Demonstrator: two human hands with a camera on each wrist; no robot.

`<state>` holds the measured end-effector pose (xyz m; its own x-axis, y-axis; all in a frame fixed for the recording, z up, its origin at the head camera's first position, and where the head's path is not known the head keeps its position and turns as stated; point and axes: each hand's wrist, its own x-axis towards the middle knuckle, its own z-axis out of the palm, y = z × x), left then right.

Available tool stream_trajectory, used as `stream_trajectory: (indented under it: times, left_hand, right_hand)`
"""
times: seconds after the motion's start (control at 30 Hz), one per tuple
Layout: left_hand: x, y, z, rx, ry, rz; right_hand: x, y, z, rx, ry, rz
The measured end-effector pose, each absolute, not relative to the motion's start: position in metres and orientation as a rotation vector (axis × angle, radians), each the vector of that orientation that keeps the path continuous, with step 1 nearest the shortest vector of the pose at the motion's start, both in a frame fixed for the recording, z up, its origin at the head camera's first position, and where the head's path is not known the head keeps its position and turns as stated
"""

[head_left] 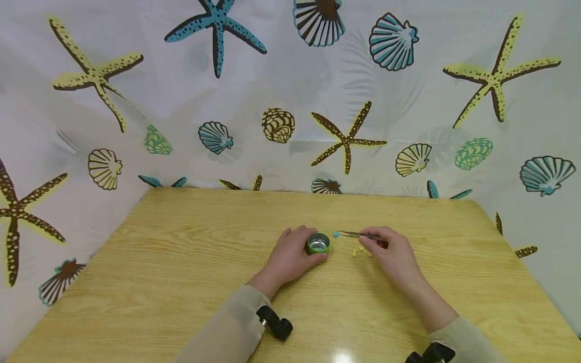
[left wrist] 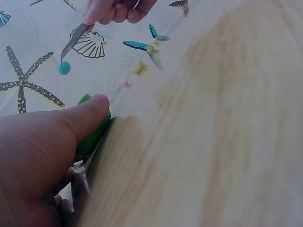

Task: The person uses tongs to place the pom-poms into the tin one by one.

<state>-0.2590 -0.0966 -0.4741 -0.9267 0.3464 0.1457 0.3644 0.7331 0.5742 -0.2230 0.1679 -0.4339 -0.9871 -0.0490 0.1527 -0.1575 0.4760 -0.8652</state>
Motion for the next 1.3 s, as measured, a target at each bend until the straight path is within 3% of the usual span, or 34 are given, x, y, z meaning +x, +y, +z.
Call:
stream_trajectory:
  times: [1.3]
  left_hand:
    - [-0.26,-0.096,-0.475,-0.593,-2.884,-0.976]
  right_hand:
    - [-0.23,0.139,-0.442,0.171,-2.683,1.421]
